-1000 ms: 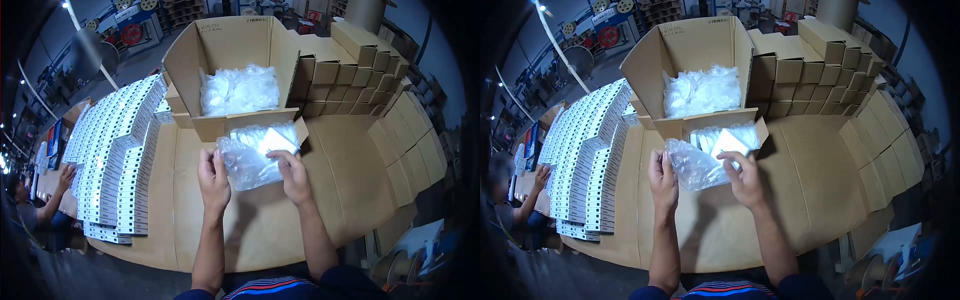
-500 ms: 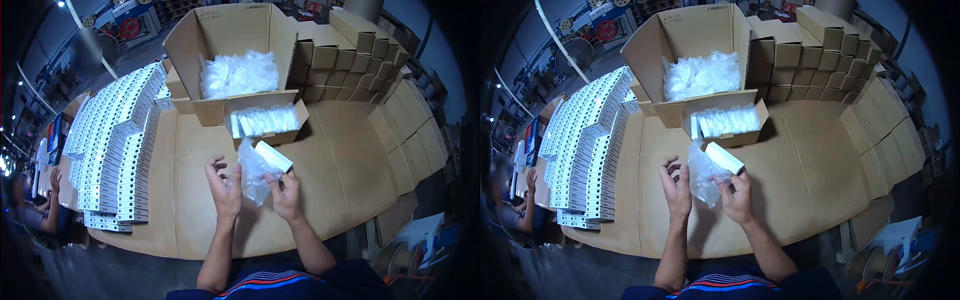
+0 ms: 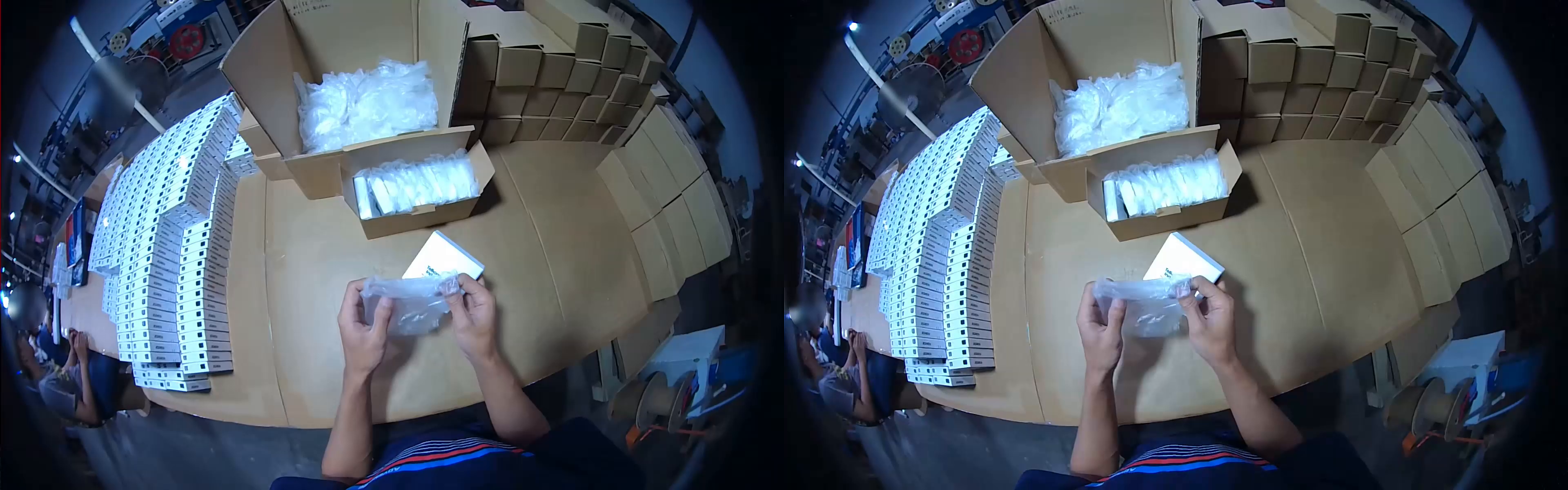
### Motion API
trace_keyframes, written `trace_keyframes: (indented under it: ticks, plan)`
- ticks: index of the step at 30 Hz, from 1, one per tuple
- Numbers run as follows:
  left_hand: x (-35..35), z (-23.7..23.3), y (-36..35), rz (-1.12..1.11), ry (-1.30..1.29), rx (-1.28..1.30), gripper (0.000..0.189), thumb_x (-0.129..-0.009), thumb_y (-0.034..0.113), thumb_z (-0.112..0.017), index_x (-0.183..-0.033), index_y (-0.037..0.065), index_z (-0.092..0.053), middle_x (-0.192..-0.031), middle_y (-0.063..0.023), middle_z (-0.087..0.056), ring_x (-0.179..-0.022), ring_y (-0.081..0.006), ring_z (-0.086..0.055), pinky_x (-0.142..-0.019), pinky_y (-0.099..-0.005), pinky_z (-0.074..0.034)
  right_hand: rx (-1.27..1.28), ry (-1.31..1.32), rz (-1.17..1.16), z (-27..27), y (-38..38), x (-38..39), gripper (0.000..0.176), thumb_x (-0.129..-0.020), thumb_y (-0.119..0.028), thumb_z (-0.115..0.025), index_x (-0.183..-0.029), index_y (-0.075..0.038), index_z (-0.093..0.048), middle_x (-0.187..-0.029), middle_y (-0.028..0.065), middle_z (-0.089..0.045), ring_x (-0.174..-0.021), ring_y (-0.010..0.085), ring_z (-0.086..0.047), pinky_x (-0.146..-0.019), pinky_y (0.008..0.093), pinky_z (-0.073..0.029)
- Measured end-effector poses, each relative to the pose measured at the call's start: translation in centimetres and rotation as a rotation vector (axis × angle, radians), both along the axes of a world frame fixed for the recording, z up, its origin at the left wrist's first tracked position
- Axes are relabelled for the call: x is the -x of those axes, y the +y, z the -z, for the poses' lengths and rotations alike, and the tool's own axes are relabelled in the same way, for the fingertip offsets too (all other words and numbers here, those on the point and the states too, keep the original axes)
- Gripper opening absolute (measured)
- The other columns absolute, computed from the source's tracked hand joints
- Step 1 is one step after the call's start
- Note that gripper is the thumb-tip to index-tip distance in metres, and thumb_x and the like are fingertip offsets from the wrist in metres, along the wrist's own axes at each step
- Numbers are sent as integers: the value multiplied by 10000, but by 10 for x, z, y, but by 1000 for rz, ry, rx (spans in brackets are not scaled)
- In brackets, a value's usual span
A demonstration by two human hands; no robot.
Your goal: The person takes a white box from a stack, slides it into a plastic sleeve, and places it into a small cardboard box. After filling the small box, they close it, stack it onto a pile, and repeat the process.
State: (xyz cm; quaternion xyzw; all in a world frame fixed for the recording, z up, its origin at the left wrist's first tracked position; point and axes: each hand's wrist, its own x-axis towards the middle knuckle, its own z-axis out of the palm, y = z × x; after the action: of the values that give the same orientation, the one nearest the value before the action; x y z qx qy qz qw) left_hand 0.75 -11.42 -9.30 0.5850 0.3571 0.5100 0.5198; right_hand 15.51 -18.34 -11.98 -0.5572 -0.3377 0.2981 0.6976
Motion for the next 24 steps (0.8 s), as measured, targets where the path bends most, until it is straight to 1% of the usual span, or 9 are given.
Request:
trace_keyframes:
  ticks: [3, 7, 8, 11, 12, 15, 16, 20, 24]
  plan:
    - [14, 6, 8, 93, -5, 111, 82, -1026, 86, -614, -994, 15, -587, -852, 2, -597, -782, -61, -545, -691, -231, -457, 37, -111, -51, 6, -5, -12, 186, -955, -160, -747, -958, 21, -702, -1000, 90, -572, -853, 141, -518, -735, 278, -454]
    - [20, 5, 21, -127, 91, 123, 133, -1040, 105, -608, -938, 26, -578, -878, -26, -616, -814, -81, -539, -726, -269, -456, 36, -206, -31, -4, -4, -15, 183, -935, -135, -757, -957, 36, -696, -986, 121, -588, -841, 179, -545, -722, 311, -466]
    - [11, 2, 20, -211, -149, 93, 109, -981, 76, -682, -913, 42, -603, -937, -63, -631, -861, -143, -578, -750, -308, -477, 36, -212, -10, -7, -3, -16, 178, -931, -127, -758, -957, 38, -695, -986, 128, -590, -837, 190, -555, -716, 318, -469]
    - [16, -14, 22, -322, 319, -717, 186, -895, 80, -776, -1007, 36, -634, -974, -79, -626, -935, -195, -592, -769, -327, -483, 79, -406, 8, -13, -4, -21, 168, -918, -117, -765, -951, 32, -695, -989, 156, -593, -831, 240, -585, -710, 341, -479]
    - [16, -28, 18, -247, 458, -820, 338, -762, 71, -864, -1041, 49, -675, -988, -79, -654, -985, -258, -616, -830, -378, -504, 82, -388, 16, -15, -3, -21, 173, -922, -130, -763, -949, 27, -696, -991, 162, -596, -837, 252, -588, -717, 348, -481]
    - [5, -40, 15, -73, 628, -925, 328, -727, 79, -881, -1003, 74, -703, -992, -57, -677, -1004, -258, -620, -866, -388, -510, 126, -388, 5, -27, -4, -16, 190, -927, -162, -759, -944, 17, -697, -997, 174, -607, -860, 284, -602, -740, 370, -488]
    - [-1, -43, 16, -64, 645, -920, 279, -724, 71, -876, -950, 88, -712, -978, -38, -684, -967, -257, -633, -850, -383, -507, 160, -428, -12, -37, -5, -16, 195, -926, -169, -759, -942, 16, -697, -1002, 175, -612, -873, 294, -608, -751, 379, -491]
    - [-9, -29, 24, 32, 568, -918, 276, -742, 22, -837, -964, 68, -680, -936, -56, -671, -887, -261, -659, -820, -394, -496, 143, -461, 9, -33, -5, -13, 194, -907, -164, -770, -942, 13, -696, -1019, 188, -628, -923, 341, -628, -794, 413, -500]
    - [-9, -28, 22, 72, 598, -759, 200, -859, 28, -743, -1021, 60, -631, -903, -103, -678, -853, -277, -679, -816, -397, -501, 215, -526, -59, -47, -11, -14, 194, -897, -164, -772, -954, 6, -697, -1070, 213, -616, -979, 384, -623, -844, 444, -495]
